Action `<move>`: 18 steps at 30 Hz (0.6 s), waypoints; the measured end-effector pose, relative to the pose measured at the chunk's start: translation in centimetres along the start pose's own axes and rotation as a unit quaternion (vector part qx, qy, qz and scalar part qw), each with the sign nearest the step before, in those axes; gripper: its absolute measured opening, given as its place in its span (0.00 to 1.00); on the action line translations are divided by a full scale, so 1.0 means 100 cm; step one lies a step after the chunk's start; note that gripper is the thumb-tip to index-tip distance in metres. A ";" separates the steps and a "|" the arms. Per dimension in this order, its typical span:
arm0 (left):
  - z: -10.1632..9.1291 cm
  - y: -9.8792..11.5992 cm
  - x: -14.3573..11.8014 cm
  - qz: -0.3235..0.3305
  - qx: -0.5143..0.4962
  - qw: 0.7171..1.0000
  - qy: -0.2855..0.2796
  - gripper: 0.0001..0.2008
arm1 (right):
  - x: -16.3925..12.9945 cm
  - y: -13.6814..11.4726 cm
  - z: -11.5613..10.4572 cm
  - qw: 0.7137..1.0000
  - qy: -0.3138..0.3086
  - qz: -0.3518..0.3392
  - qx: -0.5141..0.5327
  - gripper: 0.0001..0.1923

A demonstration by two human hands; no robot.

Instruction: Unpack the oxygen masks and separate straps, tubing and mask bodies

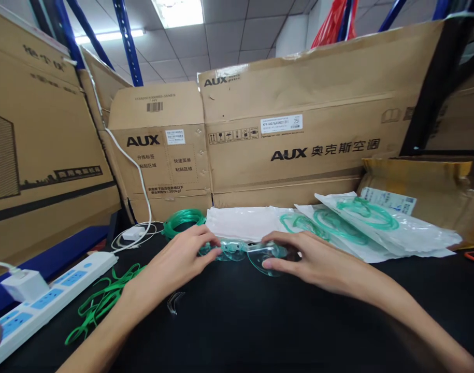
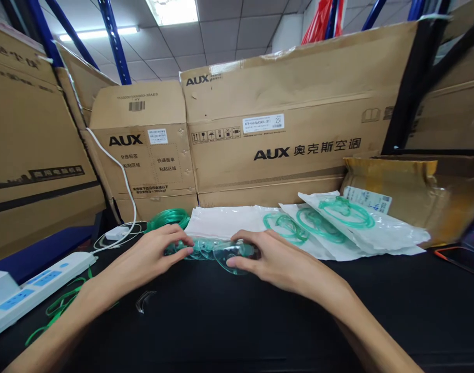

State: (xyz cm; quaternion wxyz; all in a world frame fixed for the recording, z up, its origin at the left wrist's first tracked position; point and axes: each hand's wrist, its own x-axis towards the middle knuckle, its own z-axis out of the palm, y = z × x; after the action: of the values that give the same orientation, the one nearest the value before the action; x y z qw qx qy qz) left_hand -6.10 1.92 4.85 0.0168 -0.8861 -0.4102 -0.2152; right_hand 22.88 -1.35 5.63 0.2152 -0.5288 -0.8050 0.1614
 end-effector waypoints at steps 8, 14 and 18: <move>0.040 -0.020 0.034 0.066 -0.034 0.997 0.003 0.13 | 0.052 0.025 0.035 0.992 0.091 -0.089 0.017 0.24; 0.052 -0.038 0.031 0.075 -0.062 0.995 -0.006 0.14 | 0.052 0.040 0.056 0.992 0.071 -0.105 -0.001 0.24; 0.051 -0.037 0.031 0.080 -0.072 0.994 -0.003 0.13 | 0.054 0.041 0.064 0.990 0.076 -0.121 -0.010 0.23</move>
State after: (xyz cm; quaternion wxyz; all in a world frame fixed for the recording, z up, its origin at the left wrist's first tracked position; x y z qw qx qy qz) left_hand -5.15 7.67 0.87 -0.0314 -0.9159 -0.3210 -0.2392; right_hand 20.86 4.98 -0.89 0.2890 -0.4404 -0.8457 0.0856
